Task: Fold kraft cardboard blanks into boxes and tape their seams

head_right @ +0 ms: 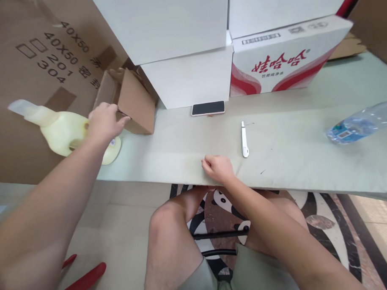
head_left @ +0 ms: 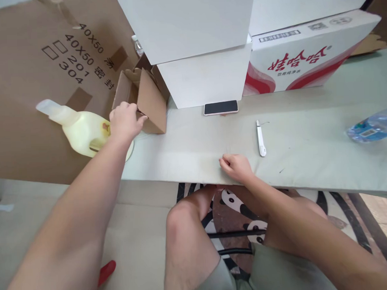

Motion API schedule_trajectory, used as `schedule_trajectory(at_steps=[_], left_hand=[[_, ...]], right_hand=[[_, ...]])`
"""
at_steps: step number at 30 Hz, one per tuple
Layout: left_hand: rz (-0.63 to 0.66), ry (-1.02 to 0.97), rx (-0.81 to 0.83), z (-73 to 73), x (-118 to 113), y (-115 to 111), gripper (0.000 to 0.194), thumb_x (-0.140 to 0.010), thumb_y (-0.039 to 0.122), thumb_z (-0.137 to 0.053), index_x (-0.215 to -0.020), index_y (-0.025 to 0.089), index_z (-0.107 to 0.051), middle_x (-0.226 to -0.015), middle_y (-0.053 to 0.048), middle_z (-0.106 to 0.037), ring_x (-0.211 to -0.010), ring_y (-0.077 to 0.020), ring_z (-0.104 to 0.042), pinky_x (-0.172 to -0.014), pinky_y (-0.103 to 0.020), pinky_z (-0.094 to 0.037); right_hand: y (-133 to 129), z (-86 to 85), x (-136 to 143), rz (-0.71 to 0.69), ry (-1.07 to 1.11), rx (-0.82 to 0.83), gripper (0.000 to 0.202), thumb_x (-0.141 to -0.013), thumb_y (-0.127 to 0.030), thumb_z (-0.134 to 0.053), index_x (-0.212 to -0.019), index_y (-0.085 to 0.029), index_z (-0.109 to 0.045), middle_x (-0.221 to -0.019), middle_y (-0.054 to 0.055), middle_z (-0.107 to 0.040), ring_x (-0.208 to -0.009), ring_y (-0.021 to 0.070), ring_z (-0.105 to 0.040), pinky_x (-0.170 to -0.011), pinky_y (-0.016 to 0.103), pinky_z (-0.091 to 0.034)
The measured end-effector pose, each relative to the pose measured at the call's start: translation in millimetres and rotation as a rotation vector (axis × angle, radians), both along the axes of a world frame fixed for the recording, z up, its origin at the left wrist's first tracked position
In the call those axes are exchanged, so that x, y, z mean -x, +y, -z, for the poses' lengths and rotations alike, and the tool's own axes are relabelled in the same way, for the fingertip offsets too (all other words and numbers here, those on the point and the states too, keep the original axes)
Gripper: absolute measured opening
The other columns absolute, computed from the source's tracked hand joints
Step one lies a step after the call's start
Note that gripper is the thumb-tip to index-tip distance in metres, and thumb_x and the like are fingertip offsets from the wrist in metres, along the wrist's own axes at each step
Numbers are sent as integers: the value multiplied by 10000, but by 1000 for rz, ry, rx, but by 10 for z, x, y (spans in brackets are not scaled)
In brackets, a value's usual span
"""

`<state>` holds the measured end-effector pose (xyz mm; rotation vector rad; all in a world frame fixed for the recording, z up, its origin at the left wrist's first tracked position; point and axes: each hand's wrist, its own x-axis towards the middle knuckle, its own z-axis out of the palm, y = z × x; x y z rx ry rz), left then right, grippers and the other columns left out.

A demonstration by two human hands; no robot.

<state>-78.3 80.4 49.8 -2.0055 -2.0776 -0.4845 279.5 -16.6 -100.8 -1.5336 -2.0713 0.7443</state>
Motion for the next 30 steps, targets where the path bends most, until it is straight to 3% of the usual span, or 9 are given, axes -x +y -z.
schedule_trajectory(at_steps=[4,10,14,16,20,23,25,28,30], left_hand=[[200,180,-64,2,-348,-294,265,-944,456,-592,-805,234,-558,-942,-55,-641,-1010,-280,-587,-1081,-555,-321],[442,261,-20,-106,-1388,-954,229,-983,387,-550,-935,205,-681,-945,-89,-677,-872,-253,-665,-705,-375,-457],[648,240,-64,-165,-1883,-1296,284,-1009,336,-499,-872,191,-701,-837,-57,-693,-729,-182,-659,-565,-324,-404],[737,103,-106,-214,-1946,-1361,321,-1002,373,-498,-848,187,-710,-822,-49,-707,-717,-169,-662,-574,-307,-437],[759,-196,-157,-281,-1899,-1337,306,-982,296,-469,-868,181,-728,-834,-46,-746,-737,-154,-681,-644,-282,-507],[806,-230,-124,-233,-1902,-1325,288,-969,285,-480,-864,183,-729,-786,-33,-745,-671,-144,-667,-603,-280,-494],[824,-237,-226,-192,-1891,-1331,306,-974,340,-487,-858,190,-727,-758,-31,-735,-653,-150,-662,-587,-294,-486],[734,-422,-508,-191,-1717,-1250,347,-1009,374,-442,-884,239,-737,-753,-6,-725,-704,-157,-682,-654,-321,-523],[543,-494,-573,-202,-1482,-1087,304,-1002,364,-475,-878,280,-740,-779,13,-717,-768,-164,-681,-725,-344,-531]], right_hand=[[4,9,-11,-4,29,-14,350,-877,-370,-457,-594,-218,-317,-544,5,-422,-564,142,-337,-590,305,-190],[-75,-2,-71,13,167,-73,241,-878,-393,-458,-704,-226,-452,-619,11,-521,-593,157,-463,-610,302,-332],[-274,-110,-210,64,449,-373,166,-880,-339,-533,-1004,-228,-530,-887,47,-613,-805,197,-580,-747,352,-479],[-378,-218,-280,72,578,-536,270,-880,-305,-579,-1135,-246,-510,-1014,64,-595,-936,224,-591,-804,392,-505],[-469,-521,-309,7,652,-648,445,-878,-299,-620,-1293,-293,-462,-1186,89,-529,-1132,270,-561,-914,475,-525],[-451,-736,-247,-38,656,-700,480,-874,-278,-638,-1323,-299,-469,-1269,102,-512,-1217,281,-542,-1000,509,-513],[-455,-816,-216,-48,652,-730,490,-873,-258,-639,-1333,-292,-472,-1292,108,-515,-1241,284,-540,-1029,515,-506],[-528,-812,-237,-57,626,-737,517,-869,-241,-634,-1355,-284,-463,-1304,118,-528,-1238,292,-557,-1028,521,-512],[-596,-758,-283,-56,583,-733,526,-873,-231,-628,-1366,-296,-458,-1313,118,-531,-1252,298,-563,-1042,532,-509]])
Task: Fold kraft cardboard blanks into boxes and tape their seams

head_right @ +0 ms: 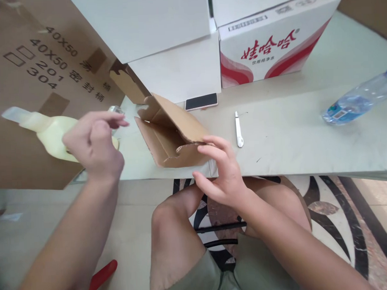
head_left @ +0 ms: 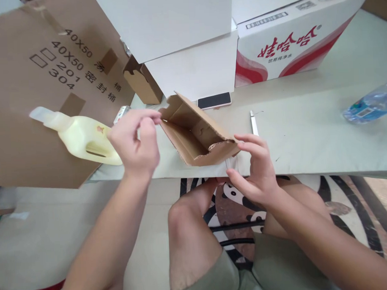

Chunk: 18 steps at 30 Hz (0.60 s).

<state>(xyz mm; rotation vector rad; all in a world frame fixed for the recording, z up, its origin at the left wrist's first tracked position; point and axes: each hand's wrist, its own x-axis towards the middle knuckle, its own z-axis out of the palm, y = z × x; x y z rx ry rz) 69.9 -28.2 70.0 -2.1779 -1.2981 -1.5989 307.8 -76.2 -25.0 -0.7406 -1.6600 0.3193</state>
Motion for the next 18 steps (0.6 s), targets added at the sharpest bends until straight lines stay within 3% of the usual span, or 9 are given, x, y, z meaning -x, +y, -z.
schedule_trajectory(at_steps=[3,5,7,11,16,18], left_hand=[[-162,-29,364,101,375,369,284,-969,465,-537,-1089,277,-713,-1179,-38,-725,-1133,-248,-651,-934,-419,-521],[-111,-85,595,274,525,618,402,-994,559,-430,-1279,341,-611,-1418,-55,-624,-1313,-270,-576,-948,-424,-521],[-40,-101,701,480,557,814,457,-1010,605,-305,-1362,406,-517,-1502,-56,-552,-1366,-260,-544,-910,-406,-530],[23,-157,721,722,406,1007,419,-1000,500,-374,-1399,392,-445,-1452,-69,-558,-1268,-246,-595,-878,-399,-535],[95,-168,714,653,246,973,348,-932,337,-416,-1259,310,-530,-1226,-66,-640,-1046,-211,-647,-806,-338,-544],[119,-142,717,610,206,909,348,-901,291,-413,-1221,282,-551,-1137,-70,-659,-1011,-213,-649,-810,-347,-549]], right_hand=[[-56,72,-62,47,-77,39,525,-896,-232,-608,-1390,-325,-458,-1361,119,-511,-1315,314,-541,-1088,551,-488],[-47,87,-83,87,-116,69,549,-910,-240,-590,-1433,-334,-450,-1360,118,-512,-1299,315,-554,-1081,545,-497],[-15,79,-94,126,-152,67,566,-914,-244,-582,-1458,-340,-461,-1299,110,-533,-1222,303,-591,-1040,530,-523],[57,51,-131,184,-240,40,525,-907,-256,-586,-1427,-319,-545,-1229,112,-532,-1177,304,-604,-998,528,-538],[151,64,-193,238,-289,47,431,-908,-263,-599,-1336,-291,-641,-1442,129,-472,-1363,361,-516,-1068,554,-508],[200,96,-198,205,-296,89,381,-912,-276,-598,-1283,-254,-682,-1467,130,-505,-1338,349,-556,-1068,534,-527]])
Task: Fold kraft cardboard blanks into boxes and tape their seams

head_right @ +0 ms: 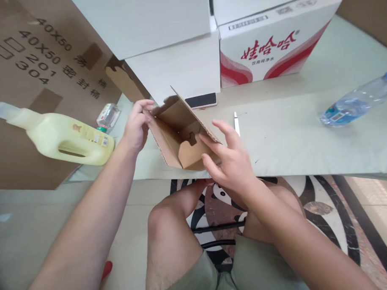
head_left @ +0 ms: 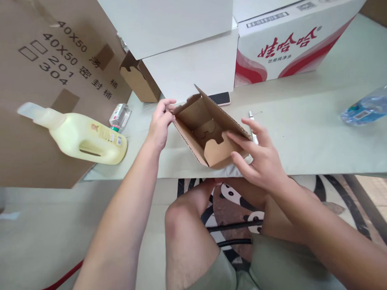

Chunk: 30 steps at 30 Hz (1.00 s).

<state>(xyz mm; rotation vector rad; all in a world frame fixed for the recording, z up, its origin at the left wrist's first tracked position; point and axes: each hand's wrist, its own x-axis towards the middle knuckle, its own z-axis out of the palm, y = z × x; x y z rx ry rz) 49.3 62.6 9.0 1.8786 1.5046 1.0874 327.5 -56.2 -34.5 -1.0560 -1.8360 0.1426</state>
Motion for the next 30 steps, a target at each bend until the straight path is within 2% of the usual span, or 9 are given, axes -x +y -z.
schedule_trajectory(at_steps=[5,8,11,14,16,18,21,26,30], left_hand=[[45,-23,28,-47,-97,-157,288,-920,310,-437,-1169,279,-580,-916,-56,-668,-965,-222,-663,-857,-378,-541],[76,5,30,-43,-153,-202,294,-980,403,-413,-1198,296,-578,-896,-44,-669,-931,-212,-659,-851,-366,-531],[62,32,16,-18,-225,-208,430,-1026,555,-300,-1237,300,-574,-877,-41,-673,-867,-202,-647,-804,-350,-522],[45,53,3,38,-321,-186,526,-1021,636,-235,-1244,298,-571,-884,-40,-682,-819,-196,-638,-769,-343,-515],[54,73,-15,94,-395,-154,504,-1022,630,-264,-1240,290,-566,-969,-53,-698,-872,-199,-654,-804,-349,-520],[75,110,-75,153,-466,-109,442,-1029,585,-326,-1251,279,-556,-1129,-80,-693,-1045,-212,-656,-921,-361,-509],[75,171,-188,214,-543,-41,361,-1018,471,-459,-1317,282,-533,-1345,-95,-623,-1297,-218,-560,-1085,-366,-430],[97,251,-138,199,-583,-19,246,-992,294,-465,-1086,239,-686,-1236,-77,-699,-1188,-238,-624,-1070,-397,-444],[64,270,-124,166,-595,-44,226,-975,268,-475,-1012,245,-697,-1205,-59,-728,-1191,-246,-630,-1086,-426,-413]], right_hand=[[115,168,-12,42,156,131,249,-930,-271,-569,-1083,-234,-761,-1154,105,-723,-1108,274,-696,-900,430,-624],[137,302,-22,23,235,31,234,-968,-271,-536,-1110,-265,-722,-1117,83,-727,-1142,267,-682,-944,457,-607],[106,371,0,43,286,-137,423,-965,-266,-564,-1377,-351,-523,-1340,80,-633,-1274,272,-627,-1023,504,-571],[57,341,23,11,308,-153,700,-948,-231,-590,-1540,-420,-269,-1396,63,-622,-1265,245,-647,-1042,485,-572],[39,303,17,-38,286,-136,627,-935,-223,-597,-1506,-375,-388,-1324,65,-674,-1244,259,-663,-1048,488,-572],[36,288,-4,-82,274,-136,431,-922,-232,-596,-1346,-309,-588,-1237,77,-708,-1252,297,-655,-1060,525,-563],[54,329,-32,-118,290,-173,282,-903,-221,-592,-1158,-276,-698,-1105,74,-727,-1211,312,-667,-1060,567,-557],[101,459,-20,-72,305,-227,249,-899,-223,-586,-1089,-286,-733,-1035,72,-704,-1182,321,-667,-1025,584,-568],[122,503,-20,-46,306,-246,219,-909,-269,-572,-1058,-280,-733,-1035,80,-670,-1177,328,-660,-1015,594,-565]])
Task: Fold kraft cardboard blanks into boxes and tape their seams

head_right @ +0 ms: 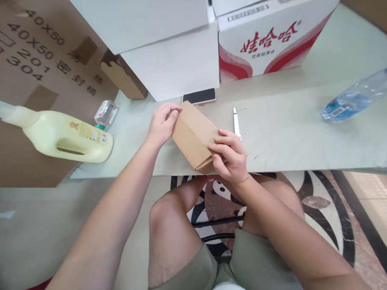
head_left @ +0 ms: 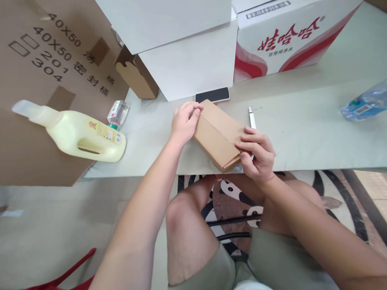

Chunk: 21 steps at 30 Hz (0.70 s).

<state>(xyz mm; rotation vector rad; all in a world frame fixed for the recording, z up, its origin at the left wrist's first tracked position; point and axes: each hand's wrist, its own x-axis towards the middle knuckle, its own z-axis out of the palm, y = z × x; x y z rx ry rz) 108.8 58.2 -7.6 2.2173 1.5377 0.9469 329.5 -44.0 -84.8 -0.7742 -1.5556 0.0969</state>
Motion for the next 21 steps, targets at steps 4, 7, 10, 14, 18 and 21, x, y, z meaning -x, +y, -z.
schedule_trajectory(at_steps=[4,7,10,14,18,21], left_hand=[[6,-15,-7,18,-3,22,210,-966,270,-493,-998,252,-700,-1197,-53,-736,-1176,-248,-632,-1082,-432,-400],[5,-36,-12,48,-4,51,202,-960,267,-507,-987,261,-707,-1189,-49,-739,-1151,-252,-635,-1082,-438,-385],[6,-44,-14,72,-11,67,212,-966,264,-498,-984,259,-709,-1175,-51,-740,-1144,-255,-637,-1083,-440,-375],[9,-29,-36,85,-9,75,225,-973,263,-481,-986,259,-705,-1156,-45,-740,-1145,-252,-637,-1077,-429,-384],[6,-6,-39,73,6,77,221,-976,280,-481,-990,277,-702,-1180,-37,-742,-1175,-254,-630,-1087,-438,-377],[-1,-4,-30,60,6,72,218,-966,275,-490,-985,264,-707,-1192,-53,-741,-1168,-257,-636,-1081,-438,-388]], right_hand=[[-13,-30,-33,41,-75,77,209,-921,-319,-532,-980,-247,-720,-1024,97,-656,-1179,336,-661,-1021,604,-570],[-28,-59,-50,32,-84,75,200,-931,-304,-522,-968,-241,-708,-1027,95,-651,-1187,321,-661,-1034,579,-572],[-35,-68,-59,35,-91,78,202,-932,-296,-513,-967,-234,-702,-1039,97,-648,-1196,315,-659,-1049,576,-565],[-34,-55,-64,37,-111,135,227,-922,-331,-510,-973,-242,-712,-1046,103,-648,-1229,335,-637,-1074,607,-536],[-28,-46,-54,17,-82,120,212,-923,-321,-517,-969,-245,-709,-1051,96,-640,-1212,315,-642,-1073,579,-539],[-21,-44,-46,-12,-45,54,196,-925,-270,-537,-1004,-248,-715,-1062,89,-641,-1207,306,-645,-1063,557,-550]])
